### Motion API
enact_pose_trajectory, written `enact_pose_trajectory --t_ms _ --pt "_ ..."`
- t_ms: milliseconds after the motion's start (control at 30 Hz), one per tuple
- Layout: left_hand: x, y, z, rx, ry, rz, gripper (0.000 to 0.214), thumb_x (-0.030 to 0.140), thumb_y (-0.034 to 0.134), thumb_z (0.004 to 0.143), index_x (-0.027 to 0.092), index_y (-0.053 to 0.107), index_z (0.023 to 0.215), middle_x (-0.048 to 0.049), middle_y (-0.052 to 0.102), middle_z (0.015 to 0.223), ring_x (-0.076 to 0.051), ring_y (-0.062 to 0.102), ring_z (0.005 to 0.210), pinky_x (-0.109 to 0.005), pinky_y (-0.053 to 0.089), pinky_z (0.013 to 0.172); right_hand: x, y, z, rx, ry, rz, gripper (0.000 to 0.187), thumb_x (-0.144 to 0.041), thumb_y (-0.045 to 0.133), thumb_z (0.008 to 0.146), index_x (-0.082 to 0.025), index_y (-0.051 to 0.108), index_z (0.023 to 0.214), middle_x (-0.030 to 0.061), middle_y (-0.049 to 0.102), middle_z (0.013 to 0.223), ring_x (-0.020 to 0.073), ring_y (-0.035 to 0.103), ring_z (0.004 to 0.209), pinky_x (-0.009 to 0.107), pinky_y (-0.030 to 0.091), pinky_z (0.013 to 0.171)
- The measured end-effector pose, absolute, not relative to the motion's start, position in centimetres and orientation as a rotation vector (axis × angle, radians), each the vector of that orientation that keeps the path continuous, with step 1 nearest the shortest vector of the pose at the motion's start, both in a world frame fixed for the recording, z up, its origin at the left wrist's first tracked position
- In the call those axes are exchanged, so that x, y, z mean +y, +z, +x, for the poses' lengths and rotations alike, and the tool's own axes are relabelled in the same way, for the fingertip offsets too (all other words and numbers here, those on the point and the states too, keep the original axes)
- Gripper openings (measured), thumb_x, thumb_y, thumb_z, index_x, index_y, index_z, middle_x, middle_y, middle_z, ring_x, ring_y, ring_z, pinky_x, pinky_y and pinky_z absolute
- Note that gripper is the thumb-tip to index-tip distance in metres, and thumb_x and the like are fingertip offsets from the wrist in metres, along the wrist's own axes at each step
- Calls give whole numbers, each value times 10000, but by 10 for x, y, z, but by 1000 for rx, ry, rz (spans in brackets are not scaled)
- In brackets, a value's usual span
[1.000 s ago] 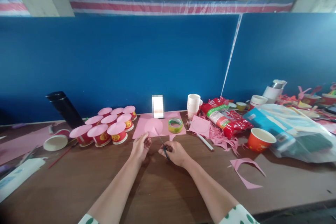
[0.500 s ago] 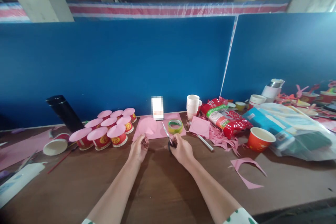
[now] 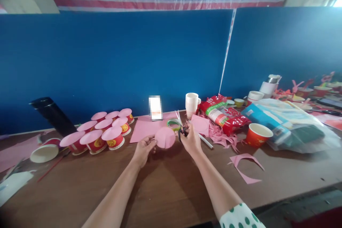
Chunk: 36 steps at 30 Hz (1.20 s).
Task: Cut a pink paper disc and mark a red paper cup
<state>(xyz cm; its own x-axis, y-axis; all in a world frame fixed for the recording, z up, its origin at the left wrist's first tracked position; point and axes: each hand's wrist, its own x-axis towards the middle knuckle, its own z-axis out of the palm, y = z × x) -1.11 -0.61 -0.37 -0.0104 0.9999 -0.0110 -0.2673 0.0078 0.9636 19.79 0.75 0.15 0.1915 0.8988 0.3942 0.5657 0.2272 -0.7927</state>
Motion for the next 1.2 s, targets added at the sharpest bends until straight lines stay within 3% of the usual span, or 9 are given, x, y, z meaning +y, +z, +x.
enact_pose_trajectory --t_ms 133,300,367,500,767,933,1067,1200 --pt "-10 -7 -10 1202 1315 1411 245 292 695 613 165 691 822 -23 624 568 -122 538 504 -205 412 492 6 3 198 -1522 458 -1462 285 -401 591 721 -192 539 908 13 664 635 186 612 569 248 417 530" --pt "-16 0 -10 1357 1478 1644 152 315 604 707 189 683 677 -3 597 551 -112 502 510 -192 376 518 -10 0 177 -1757 397 -1365 161 -260 619 697 -232 616 855 2 688 743 183 633 679 234 420 605" --pt "-19 1 -8 1318 1436 1707 223 332 564 741 180 671 619 -1 572 511 -115 494 498 -196 366 511 -17 -1 164 -1811 384 -1386 197 -229 611 700 -251 621 896 -8 689 735 175 633 656 223 404 586" --pt "-20 -1 -2 1217 1336 1697 223 352 556 748 181 698 756 -25 649 641 -146 554 579 -213 408 560 -27 1 142 -1910 324 -1414 223 -274 597 740 -262 607 962 11 690 761 193 636 686 227 390 589" --pt "-9 -10 -7 1267 1326 1583 291 386 545 741 152 608 581 -7 554 519 -122 483 494 -205 357 474 -27 10 143 -2124 368 -1332 349 -185 574 763 -271 554 1101 32 665 958 194 613 843 233 417 717" --pt "-7 -15 -6 1273 1315 1472 345 418 564 716 143 531 511 19 466 459 -91 402 447 -202 307 442 -31 24 137 -2317 135 -1448 511 -179 542 794 -204 401 1285 104 622 1046 235 576 961 290 423 782" --pt "-5 -18 -6 1172 1283 1319 348 436 585 686 145 499 515 56 381 430 -66 331 406 -192 261 401 -37 26 125 -2330 42 -1682 460 -207 505 830 -206 393 1277 111 662 918 252 624 827 306 447 678" --pt "-4 -15 -6 1183 1362 1254 317 438 576 693 142 534 586 49 439 473 -69 374 431 -188 296 418 -37 25 129 -2303 103 -1469 385 -237 525 835 -224 446 1212 76 649 997 218 614 887 280 458 723"
